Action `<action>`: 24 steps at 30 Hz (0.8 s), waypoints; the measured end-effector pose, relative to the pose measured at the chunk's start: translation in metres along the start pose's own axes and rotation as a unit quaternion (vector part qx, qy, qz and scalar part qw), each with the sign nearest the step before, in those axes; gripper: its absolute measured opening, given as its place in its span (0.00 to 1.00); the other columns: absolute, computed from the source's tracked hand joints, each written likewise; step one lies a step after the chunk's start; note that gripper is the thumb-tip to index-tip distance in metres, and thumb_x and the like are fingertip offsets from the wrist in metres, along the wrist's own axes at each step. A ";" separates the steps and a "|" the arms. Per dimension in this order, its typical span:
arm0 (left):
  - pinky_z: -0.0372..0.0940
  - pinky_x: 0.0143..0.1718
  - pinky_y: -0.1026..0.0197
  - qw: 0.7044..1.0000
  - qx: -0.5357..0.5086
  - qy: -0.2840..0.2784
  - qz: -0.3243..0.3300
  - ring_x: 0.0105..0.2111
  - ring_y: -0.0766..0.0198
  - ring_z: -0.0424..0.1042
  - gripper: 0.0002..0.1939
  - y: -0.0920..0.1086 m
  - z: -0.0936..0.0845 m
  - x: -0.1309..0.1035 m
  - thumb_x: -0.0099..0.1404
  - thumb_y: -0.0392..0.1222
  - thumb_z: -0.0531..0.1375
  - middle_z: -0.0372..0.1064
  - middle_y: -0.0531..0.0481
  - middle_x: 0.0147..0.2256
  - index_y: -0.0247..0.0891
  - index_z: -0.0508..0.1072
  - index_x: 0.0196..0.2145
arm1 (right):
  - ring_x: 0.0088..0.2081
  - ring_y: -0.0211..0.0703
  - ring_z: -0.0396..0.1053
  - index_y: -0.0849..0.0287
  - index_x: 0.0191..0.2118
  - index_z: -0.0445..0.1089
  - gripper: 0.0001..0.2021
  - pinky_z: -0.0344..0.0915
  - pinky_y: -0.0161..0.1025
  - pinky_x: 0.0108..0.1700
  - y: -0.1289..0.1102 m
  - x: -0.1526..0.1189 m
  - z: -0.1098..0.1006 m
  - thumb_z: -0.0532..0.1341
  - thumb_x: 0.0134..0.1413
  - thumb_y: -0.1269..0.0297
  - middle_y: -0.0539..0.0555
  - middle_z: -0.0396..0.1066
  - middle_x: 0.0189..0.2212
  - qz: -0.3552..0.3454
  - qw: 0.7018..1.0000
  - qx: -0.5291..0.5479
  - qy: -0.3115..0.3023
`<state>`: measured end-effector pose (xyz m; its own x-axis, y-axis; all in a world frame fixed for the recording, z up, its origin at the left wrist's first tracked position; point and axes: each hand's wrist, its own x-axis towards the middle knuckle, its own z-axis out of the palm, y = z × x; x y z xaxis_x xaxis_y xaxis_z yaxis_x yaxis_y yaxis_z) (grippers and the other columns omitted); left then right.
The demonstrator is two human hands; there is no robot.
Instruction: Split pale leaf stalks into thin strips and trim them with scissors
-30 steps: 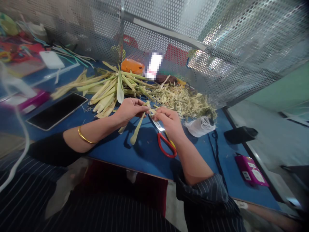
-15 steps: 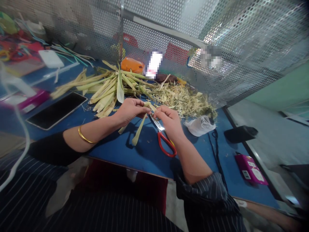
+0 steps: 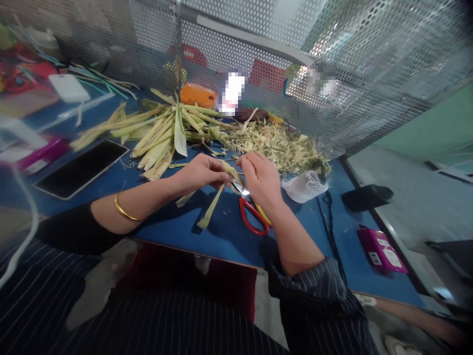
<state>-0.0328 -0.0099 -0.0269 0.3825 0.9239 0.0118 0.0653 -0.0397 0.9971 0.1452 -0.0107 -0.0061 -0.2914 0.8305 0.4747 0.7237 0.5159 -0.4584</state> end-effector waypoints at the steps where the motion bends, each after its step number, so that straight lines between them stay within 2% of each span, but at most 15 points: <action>1: 0.66 0.29 0.65 1.000 0.004 -0.007 -0.009 0.23 0.68 0.69 0.05 0.000 0.001 -0.001 0.54 0.39 0.65 0.74 0.47 0.25 0.34 0.79 0.24 | 0.32 0.39 0.64 0.58 0.28 0.70 0.15 0.56 0.38 0.35 0.001 0.001 0.001 0.53 0.61 0.59 0.52 0.68 0.28 0.028 0.998 0.043 -0.022; 3: 0.66 0.29 0.64 0.999 0.013 -0.027 -0.024 0.23 0.68 0.69 0.05 0.000 0.004 -0.002 0.54 0.38 0.64 0.74 0.47 0.24 0.35 0.79 0.26 | 0.28 0.37 0.63 0.59 0.26 0.70 0.14 0.56 0.36 0.31 0.005 0.002 0.005 0.59 0.55 0.54 0.50 0.66 0.23 0.097 0.979 0.155 -0.086; 5: 0.66 0.29 0.65 0.998 0.025 -0.047 -0.034 0.23 0.68 0.69 0.05 -0.001 0.006 -0.003 0.54 0.38 0.64 0.74 0.47 0.24 0.34 0.80 0.26 | 0.25 0.36 0.62 0.60 0.27 0.70 0.12 0.57 0.35 0.28 0.009 0.002 0.011 0.64 0.48 0.55 0.48 0.67 0.21 0.157 0.936 0.283 -0.141; 7: 0.65 0.29 0.66 0.997 0.035 -0.060 -0.038 0.22 0.69 0.68 0.06 -0.002 0.007 -0.003 0.55 0.38 0.64 0.74 0.47 0.24 0.34 0.79 0.25 | 0.23 0.34 0.62 0.60 0.27 0.70 0.10 0.57 0.34 0.26 0.010 0.001 0.016 0.67 0.44 0.59 0.46 0.67 0.20 0.189 0.895 0.378 -0.143; 9: 0.64 0.28 0.66 0.996 0.041 -0.071 -0.037 0.22 0.69 0.68 0.07 -0.003 0.007 -0.003 0.55 0.39 0.63 0.74 0.47 0.24 0.34 0.79 0.25 | 0.20 0.30 0.59 0.60 0.25 0.68 0.10 0.54 0.32 0.24 0.010 0.001 0.019 0.67 0.43 0.62 0.44 0.64 0.18 0.198 0.876 0.426 -0.112; 12: 0.64 0.29 0.67 0.993 0.053 -0.103 -0.038 0.23 0.69 0.68 0.07 -0.002 0.008 -0.005 0.55 0.39 0.63 0.73 0.48 0.23 0.35 0.80 0.25 | 0.16 0.28 0.55 0.59 0.25 0.64 0.10 0.50 0.31 0.21 0.008 0.001 0.021 0.65 0.48 0.62 0.41 0.60 0.13 0.205 0.857 0.469 -0.064; 14: 0.64 0.29 0.67 0.988 0.060 -0.137 -0.045 0.23 0.69 0.68 0.07 0.000 0.010 -0.006 0.55 0.39 0.63 0.73 0.48 0.23 0.35 0.80 0.25 | 0.16 0.29 0.59 0.58 0.26 0.63 0.10 0.52 0.30 0.21 0.007 0.003 0.023 0.63 0.52 0.62 0.42 0.61 0.14 0.212 0.845 0.490 -0.029; 18: 0.64 0.30 0.65 0.975 0.064 -0.203 -0.063 0.25 0.67 0.69 0.08 0.001 0.014 -0.009 0.55 0.42 0.64 0.74 0.47 0.25 0.34 0.80 0.25 | 0.23 0.32 0.71 0.57 0.27 0.59 0.11 0.59 0.29 0.24 0.011 0.007 0.025 0.62 0.54 0.62 0.43 0.63 0.19 0.214 0.822 0.524 0.065; 21: 0.64 0.30 0.65 0.973 0.080 -0.210 -0.058 0.25 0.67 0.69 0.09 0.000 0.014 -0.009 0.56 0.43 0.64 0.75 0.46 0.25 0.34 0.80 0.26 | 0.28 0.32 0.74 0.57 0.29 0.59 0.11 0.63 0.28 0.27 0.011 0.008 0.025 0.61 0.56 0.61 0.43 0.64 0.23 0.189 0.817 0.530 0.123; 24: 0.64 0.30 0.65 0.972 0.086 -0.209 -0.062 0.25 0.67 0.70 0.11 0.000 0.012 -0.008 0.57 0.44 0.64 0.75 0.46 0.25 0.33 0.79 0.25 | 0.32 0.33 0.75 0.55 0.31 0.58 0.11 0.66 0.28 0.30 0.009 0.007 0.025 0.60 0.58 0.58 0.44 0.65 0.25 0.149 0.826 0.525 0.141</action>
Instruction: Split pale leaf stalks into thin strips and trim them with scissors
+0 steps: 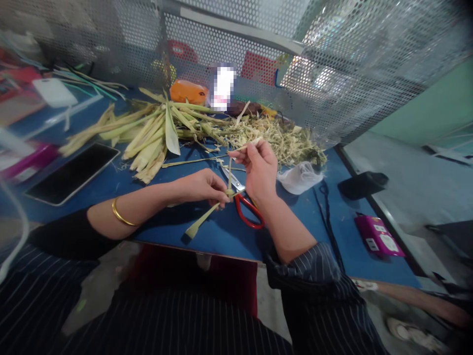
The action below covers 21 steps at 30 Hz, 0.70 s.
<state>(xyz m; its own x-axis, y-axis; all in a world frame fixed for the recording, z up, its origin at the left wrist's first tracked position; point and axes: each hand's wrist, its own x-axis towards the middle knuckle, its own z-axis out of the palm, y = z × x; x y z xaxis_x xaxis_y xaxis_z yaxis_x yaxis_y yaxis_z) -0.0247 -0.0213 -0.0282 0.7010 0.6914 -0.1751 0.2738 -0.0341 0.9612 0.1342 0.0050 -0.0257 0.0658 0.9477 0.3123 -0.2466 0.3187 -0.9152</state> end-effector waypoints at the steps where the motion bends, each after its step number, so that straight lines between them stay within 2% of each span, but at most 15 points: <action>1: 0.64 0.30 0.65 1.000 0.000 -0.001 -0.002 0.26 0.67 0.70 0.11 0.000 -0.001 0.000 0.57 0.45 0.64 0.75 0.46 0.25 0.33 0.79 0.25 | 0.32 0.33 0.75 0.55 0.31 0.58 0.11 0.66 0.29 0.31 0.000 -0.001 0.000 0.60 0.58 0.57 0.44 0.65 0.26 -0.011 1.000 0.000 -0.008; 6: 0.64 0.30 0.65 1.000 -0.002 0.024 -0.006 0.25 0.66 0.71 0.13 0.001 -0.001 -0.001 0.56 0.48 0.65 0.75 0.45 0.24 0.32 0.78 0.25 | 0.34 0.35 0.75 0.54 0.32 0.57 0.11 0.68 0.32 0.34 0.004 -0.004 0.003 0.59 0.59 0.56 0.44 0.63 0.27 -0.044 0.998 -0.024 -0.047; 11: 0.65 0.28 0.64 0.998 -0.020 0.060 -0.024 0.22 0.66 0.70 0.11 0.002 0.006 0.000 0.54 0.44 0.65 0.73 0.46 0.21 0.33 0.78 0.21 | 0.40 0.39 0.74 0.53 0.34 0.56 0.09 0.68 0.37 0.41 0.003 -0.009 0.007 0.54 0.61 0.56 0.49 0.63 0.33 -0.066 0.985 -0.148 -0.062; 13: 0.66 0.28 0.64 0.997 -0.047 0.060 -0.028 0.22 0.65 0.71 0.09 0.000 0.007 0.001 0.54 0.42 0.65 0.73 0.46 0.21 0.34 0.78 0.21 | 0.42 0.41 0.73 0.53 0.36 0.58 0.07 0.67 0.40 0.44 -0.001 -0.011 0.006 0.51 0.63 0.57 0.51 0.65 0.36 -0.102 0.973 -0.192 -0.078; 15: 0.66 0.28 0.64 0.992 -0.084 0.094 -0.016 0.23 0.66 0.70 0.08 -0.003 0.006 0.003 0.53 0.41 0.66 0.74 0.46 0.23 0.34 0.79 0.22 | 0.46 0.43 0.71 0.53 0.40 0.60 0.07 0.65 0.44 0.48 -0.008 -0.011 0.002 0.51 0.63 0.57 0.54 0.67 0.39 -0.158 0.951 -0.253 -0.081; 16: 0.66 0.29 0.64 0.986 -0.106 0.126 -0.006 0.23 0.67 0.70 0.08 -0.004 0.004 0.005 0.53 0.42 0.66 0.74 0.46 0.23 0.34 0.79 0.23 | 0.47 0.45 0.69 0.53 0.41 0.62 0.09 0.64 0.46 0.50 -0.012 -0.011 -0.001 0.52 0.62 0.55 0.56 0.67 0.41 -0.186 0.936 -0.292 -0.062; 18: 0.66 0.29 0.64 0.969 -0.151 0.195 0.013 0.23 0.68 0.69 0.10 -0.007 -0.002 0.008 0.53 0.45 0.67 0.74 0.46 0.25 0.34 0.79 0.24 | 0.47 0.47 0.67 0.55 0.42 0.64 0.12 0.62 0.48 0.51 -0.018 -0.009 -0.007 0.54 0.61 0.52 0.58 0.68 0.42 -0.222 0.906 -0.359 0.014; 20: 0.66 0.29 0.63 0.951 -0.186 0.244 0.022 0.23 0.69 0.67 0.12 -0.007 -0.009 0.009 0.52 0.47 0.68 0.74 0.46 0.27 0.34 0.79 0.25 | 0.39 0.46 0.67 0.56 0.37 0.66 0.16 0.63 0.45 0.46 -0.020 -0.006 -0.011 0.53 0.60 0.48 0.56 0.68 0.35 -0.193 0.904 -0.374 0.077; 21: 0.65 0.28 0.63 0.946 -0.196 0.258 0.024 0.23 0.69 0.67 0.13 -0.007 -0.012 0.009 0.52 0.48 0.69 0.74 0.46 0.27 0.34 0.79 0.26 | 0.35 0.43 0.66 0.56 0.33 0.66 0.17 0.63 0.42 0.41 -0.018 -0.004 -0.012 0.53 0.59 0.47 0.54 0.67 0.30 -0.148 0.918 -0.358 0.078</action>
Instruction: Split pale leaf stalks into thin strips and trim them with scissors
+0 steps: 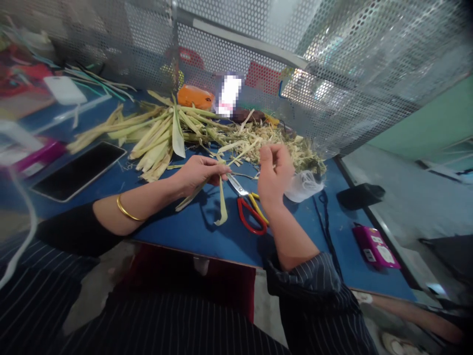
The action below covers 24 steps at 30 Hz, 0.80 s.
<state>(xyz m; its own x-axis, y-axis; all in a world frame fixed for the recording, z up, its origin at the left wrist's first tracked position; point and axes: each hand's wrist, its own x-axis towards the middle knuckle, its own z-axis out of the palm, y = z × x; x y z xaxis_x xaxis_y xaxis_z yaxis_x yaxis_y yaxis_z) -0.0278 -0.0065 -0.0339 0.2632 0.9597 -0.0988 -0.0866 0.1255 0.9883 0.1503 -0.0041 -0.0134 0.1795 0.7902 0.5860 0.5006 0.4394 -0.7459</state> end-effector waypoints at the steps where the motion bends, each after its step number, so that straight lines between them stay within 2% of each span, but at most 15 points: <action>1: 0.65 0.27 0.63 1.000 -0.003 0.008 0.003 0.22 0.70 0.66 0.13 0.001 -0.001 0.000 0.52 0.48 0.69 0.74 0.46 0.28 0.34 0.79 0.27 | 0.30 0.41 0.64 0.56 0.29 0.66 0.19 0.62 0.40 0.36 0.003 0.001 0.002 0.54 0.58 0.45 0.51 0.65 0.26 0.053 0.997 0.031 -0.037; 2: 0.64 0.26 0.63 1.000 0.002 0.010 0.007 0.22 0.70 0.65 0.13 0.003 -0.002 0.000 0.52 0.48 0.69 0.74 0.46 0.27 0.34 0.79 0.27 | 0.26 0.38 0.61 0.57 0.26 0.64 0.20 0.60 0.38 0.32 0.005 0.001 0.005 0.56 0.56 0.45 0.49 0.62 0.22 0.107 0.987 0.072 -0.091; 4: 0.61 0.23 0.64 0.999 0.028 0.001 0.014 0.21 0.70 0.65 0.13 0.005 -0.001 -0.002 0.52 0.48 0.69 0.72 0.46 0.24 0.33 0.79 0.25 | 0.22 0.33 0.57 0.57 0.23 0.63 0.20 0.55 0.35 0.27 0.009 -0.002 0.013 0.61 0.51 0.45 0.46 0.59 0.19 0.194 0.947 0.163 -0.196; 6: 0.58 0.20 0.65 0.998 0.052 -0.015 0.013 0.20 0.70 0.64 0.13 0.007 0.001 -0.005 0.52 0.48 0.68 0.70 0.47 0.21 0.33 0.78 0.23 | 0.20 0.31 0.55 0.58 0.25 0.65 0.18 0.53 0.33 0.25 0.011 -0.006 0.019 0.64 0.47 0.48 0.44 0.59 0.18 0.228 0.914 0.236 -0.240; 11: 0.60 0.20 0.66 0.999 0.032 -0.012 -0.018 0.17 0.71 0.63 0.10 0.009 0.007 -0.008 0.53 0.44 0.68 0.67 0.50 0.17 0.33 0.78 0.23 | 0.19 0.31 0.57 0.59 0.26 0.67 0.14 0.54 0.33 0.24 0.015 -0.009 0.024 0.67 0.42 0.53 0.44 0.61 0.17 0.284 0.904 0.279 -0.154; 13: 0.61 0.20 0.65 1.000 0.019 -0.001 -0.023 0.17 0.71 0.64 0.09 0.007 0.006 -0.006 0.53 0.43 0.68 0.68 0.49 0.18 0.32 0.78 0.23 | 0.20 0.33 0.59 0.59 0.27 0.67 0.14 0.56 0.34 0.25 0.016 -0.007 0.023 0.65 0.45 0.53 0.46 0.63 0.20 0.296 0.907 0.257 -0.152; 14: 0.62 0.21 0.65 1.000 0.012 0.005 -0.025 0.18 0.71 0.65 0.10 0.006 0.005 -0.005 0.53 0.43 0.68 0.70 0.48 0.20 0.32 0.78 0.24 | 0.21 0.34 0.61 0.59 0.29 0.67 0.14 0.57 0.35 0.26 0.016 -0.006 0.022 0.63 0.48 0.52 0.47 0.64 0.21 0.282 0.920 0.236 -0.139; 16: 0.63 0.22 0.65 0.999 -0.010 0.027 -0.024 0.18 0.71 0.66 0.11 0.004 0.001 -0.002 0.53 0.44 0.68 0.73 0.47 0.23 0.32 0.78 0.25 | 0.25 0.36 0.63 0.58 0.31 0.66 0.12 0.59 0.36 0.30 0.012 -0.006 0.017 0.61 0.53 0.53 0.48 0.66 0.25 0.195 0.964 0.165 -0.069; 18: 0.64 0.23 0.64 0.998 -0.034 0.047 -0.021 0.19 0.71 0.66 0.12 0.001 -0.002 0.001 0.53 0.45 0.69 0.74 0.45 0.26 0.32 0.78 0.27 | 0.29 0.38 0.64 0.57 0.33 0.65 0.10 0.61 0.38 0.35 0.004 -0.009 0.012 0.59 0.56 0.56 0.49 0.66 0.27 0.035 0.997 0.065 -0.014; 19: 0.64 0.24 0.64 0.997 -0.050 0.051 -0.018 0.19 0.71 0.66 0.12 -0.001 -0.003 0.002 0.53 0.45 0.69 0.74 0.45 0.27 0.32 0.78 0.28 | 0.31 0.39 0.65 0.56 0.33 0.66 0.08 0.61 0.39 0.37 -0.001 -0.011 0.010 0.59 0.58 0.57 0.50 0.67 0.28 -0.055 0.998 0.010 -0.031; 20: 0.64 0.24 0.64 0.996 -0.069 0.051 -0.016 0.20 0.71 0.67 0.12 -0.002 -0.004 0.003 0.53 0.45 0.69 0.74 0.45 0.27 0.32 0.77 0.27 | 0.33 0.40 0.65 0.56 0.33 0.67 0.07 0.60 0.40 0.39 -0.005 -0.014 0.009 0.59 0.59 0.59 0.51 0.69 0.28 -0.147 0.985 -0.043 -0.075; 21: 0.64 0.25 0.64 0.995 -0.088 0.048 -0.016 0.21 0.71 0.67 0.12 -0.004 -0.004 0.004 0.53 0.44 0.69 0.74 0.45 0.27 0.31 0.77 0.27 | 0.34 0.41 0.66 0.56 0.34 0.69 0.06 0.59 0.41 0.41 -0.009 -0.018 0.008 0.58 0.60 0.61 0.52 0.70 0.29 -0.235 0.959 -0.096 -0.123; 23: 0.63 0.26 0.65 0.992 -0.123 0.034 -0.021 0.23 0.70 0.68 0.12 -0.005 -0.004 0.005 0.53 0.43 0.69 0.73 0.45 0.26 0.30 0.76 0.27 | 0.36 0.42 0.66 0.55 0.40 0.71 0.07 0.58 0.43 0.43 -0.014 -0.024 0.012 0.55 0.62 0.66 0.53 0.72 0.32 -0.386 0.877 -0.189 -0.212; 24: 0.62 0.25 0.66 0.990 -0.135 0.028 -0.027 0.23 0.70 0.68 0.12 -0.006 -0.004 0.005 0.52 0.43 0.69 0.73 0.46 0.26 0.30 0.76 0.28 | 0.37 0.43 0.66 0.56 0.43 0.70 0.09 0.57 0.43 0.44 -0.014 -0.027 0.015 0.54 0.63 0.68 0.53 0.72 0.33 -0.440 0.834 -0.230 -0.242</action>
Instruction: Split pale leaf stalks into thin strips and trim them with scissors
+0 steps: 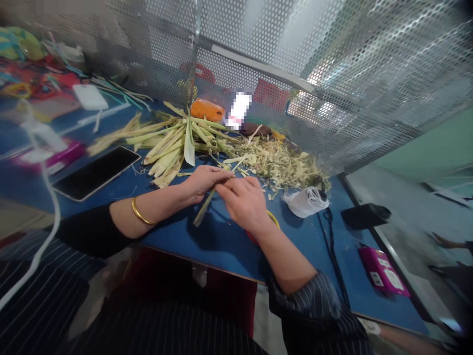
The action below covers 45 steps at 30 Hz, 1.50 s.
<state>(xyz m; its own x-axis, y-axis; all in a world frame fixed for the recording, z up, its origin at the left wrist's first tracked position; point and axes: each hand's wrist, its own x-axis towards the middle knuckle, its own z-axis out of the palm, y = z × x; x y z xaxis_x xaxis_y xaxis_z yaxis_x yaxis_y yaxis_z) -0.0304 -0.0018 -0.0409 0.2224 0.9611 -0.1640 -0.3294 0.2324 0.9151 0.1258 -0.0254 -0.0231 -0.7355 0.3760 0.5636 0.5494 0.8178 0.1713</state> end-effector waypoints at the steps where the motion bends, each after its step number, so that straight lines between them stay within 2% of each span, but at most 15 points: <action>1: 0.60 0.23 0.67 1.000 -0.006 -0.002 -0.008 0.23 0.70 0.68 0.12 0.000 0.000 0.000 0.52 0.43 0.69 0.73 0.47 0.26 0.29 0.76 0.28 | 0.38 0.44 0.65 0.57 0.46 0.70 0.11 0.57 0.44 0.45 -0.002 0.001 0.003 0.52 0.63 0.70 0.54 0.71 0.34 -0.045 0.998 -0.038 -0.034; 5: 0.57 0.21 0.68 0.999 -0.015 -0.023 -0.039 0.22 0.71 0.66 0.14 0.001 -0.002 0.001 0.51 0.45 0.70 0.71 0.49 0.24 0.30 0.76 0.28 | 0.39 0.47 0.62 0.60 0.41 0.69 0.11 0.55 0.46 0.47 -0.003 0.000 0.016 0.49 0.64 0.70 0.56 0.69 0.34 -0.093 0.985 -0.108 -0.100; 9: 0.59 0.24 0.69 0.997 -0.015 -0.069 -0.045 0.24 0.71 0.67 0.12 0.009 -0.001 -0.001 0.49 0.40 0.71 0.72 0.48 0.26 0.29 0.77 0.28 | 0.39 0.45 0.62 0.59 0.38 0.69 0.12 0.55 0.44 0.47 0.003 -0.005 0.021 0.48 0.64 0.71 0.54 0.70 0.33 -0.038 0.994 -0.084 -0.054; 12: 0.63 0.28 0.68 0.999 -0.019 -0.042 -0.024 0.27 0.70 0.70 0.09 0.015 0.001 -0.003 0.51 0.38 0.70 0.74 0.46 0.28 0.30 0.76 0.27 | 0.38 0.44 0.63 0.59 0.36 0.69 0.11 0.54 0.43 0.46 0.004 -0.007 0.020 0.50 0.63 0.71 0.54 0.69 0.30 -0.016 0.998 -0.053 -0.018; 17: 0.67 0.35 0.65 1.000 -0.017 -0.008 -0.022 0.29 0.67 0.73 0.06 0.016 0.001 -0.003 0.54 0.37 0.68 0.76 0.45 0.29 0.30 0.77 0.28 | 0.30 0.41 0.59 0.58 0.30 0.69 0.13 0.56 0.42 0.40 -0.006 -0.003 0.013 0.50 0.62 0.71 0.51 0.66 0.24 -0.113 0.993 -0.036 -0.019; 20: 0.68 0.34 0.65 1.000 -0.015 -0.006 -0.025 0.28 0.68 0.73 0.06 0.015 -0.001 -0.001 0.55 0.37 0.68 0.76 0.45 0.29 0.30 0.78 0.28 | 0.30 0.42 0.61 0.59 0.38 0.71 0.12 0.58 0.42 0.42 -0.008 -0.001 0.006 0.49 0.62 0.72 0.51 0.69 0.27 -0.139 0.990 -0.025 -0.021; 22: 0.68 0.34 0.66 1.000 -0.018 -0.004 -0.014 0.28 0.69 0.72 0.06 0.016 -0.002 0.000 0.56 0.37 0.67 0.75 0.45 0.29 0.30 0.77 0.28 | 0.34 0.43 0.64 0.60 0.47 0.68 0.14 0.58 0.43 0.45 -0.004 -0.002 0.003 0.49 0.63 0.71 0.53 0.72 0.31 -0.092 0.996 -0.015 -0.002; 24: 0.68 0.35 0.66 1.000 -0.021 -0.003 -0.005 0.28 0.69 0.73 0.05 0.018 -0.002 0.000 0.56 0.35 0.67 0.75 0.46 0.29 0.29 0.77 0.29 | 0.41 0.46 0.66 0.61 0.52 0.65 0.14 0.58 0.44 0.47 0.003 -0.004 0.000 0.51 0.63 0.67 0.58 0.73 0.38 0.038 0.998 -0.014 0.050; 26: 0.69 0.36 0.65 1.000 -0.024 -0.007 -0.005 0.28 0.70 0.73 0.03 0.020 -0.001 -0.001 0.57 0.34 0.66 0.75 0.46 0.30 0.30 0.77 0.30 | 0.43 0.48 0.67 0.60 0.48 0.67 0.14 0.58 0.45 0.46 0.011 -0.005 0.000 0.54 0.62 0.59 0.60 0.73 0.41 0.186 0.979 0.003 0.082; 28: 0.69 0.36 0.65 1.000 -0.022 -0.012 -0.011 0.27 0.69 0.73 0.03 0.021 0.001 -0.003 0.57 0.33 0.65 0.75 0.46 0.29 0.30 0.76 0.30 | 0.38 0.46 0.68 0.58 0.39 0.69 0.13 0.58 0.42 0.42 0.017 -0.006 0.003 0.55 0.62 0.53 0.57 0.73 0.35 0.278 0.957 0.074 0.042; 31: 0.69 0.33 0.66 1.000 -0.005 -0.008 -0.012 0.26 0.70 0.73 0.05 0.021 0.002 -0.005 0.56 0.34 0.67 0.73 0.48 0.27 0.30 0.74 0.28 | 0.26 0.39 0.64 0.56 0.28 0.66 0.16 0.55 0.37 0.33 0.021 -0.006 0.009 0.53 0.63 0.53 0.50 0.69 0.23 0.324 0.922 0.212 -0.022; 37: 0.67 0.28 0.67 0.999 0.033 0.028 0.016 0.21 0.72 0.69 0.10 0.016 0.000 0.000 0.54 0.37 0.69 0.70 0.51 0.23 0.30 0.72 0.25 | 0.24 0.35 0.59 0.57 0.24 0.66 0.13 0.52 0.35 0.30 0.019 -0.003 0.001 0.57 0.59 0.61 0.47 0.64 0.19 0.327 0.908 0.264 -0.015; 39: 0.67 0.27 0.67 0.999 0.031 0.028 0.023 0.21 0.72 0.69 0.10 0.017 -0.001 0.002 0.54 0.38 0.69 0.70 0.51 0.23 0.30 0.73 0.25 | 0.23 0.35 0.59 0.58 0.23 0.67 0.12 0.53 0.34 0.29 0.022 -0.002 -0.005 0.58 0.56 0.63 0.46 0.64 0.17 0.352 0.878 0.324 -0.001; 41: 0.67 0.26 0.67 0.999 0.023 0.022 0.015 0.20 0.72 0.69 0.10 0.019 -0.001 0.001 0.55 0.38 0.68 0.70 0.50 0.23 0.30 0.73 0.25 | 0.23 0.35 0.62 0.59 0.22 0.69 0.13 0.56 0.34 0.30 0.027 -0.001 -0.008 0.59 0.55 0.61 0.47 0.65 0.16 0.386 0.824 0.414 0.009; 45: 0.68 0.27 0.67 1.000 0.010 0.004 -0.017 0.21 0.71 0.70 0.07 0.024 0.001 -0.004 0.56 0.36 0.67 0.72 0.49 0.24 0.30 0.74 0.26 | 0.24 0.35 0.65 0.60 0.27 0.74 0.18 0.59 0.34 0.28 0.034 -0.001 0.000 0.60 0.53 0.49 0.50 0.69 0.20 0.493 0.649 0.579 -0.006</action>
<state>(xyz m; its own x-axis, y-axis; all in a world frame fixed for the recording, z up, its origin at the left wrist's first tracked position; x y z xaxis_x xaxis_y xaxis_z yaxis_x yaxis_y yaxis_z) -0.0378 0.0000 -0.0183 0.2262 0.9536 -0.1985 -0.3027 0.2625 0.9162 0.1452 0.0020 -0.0181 -0.2604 0.9630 -0.0701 0.0936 -0.0471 -0.9945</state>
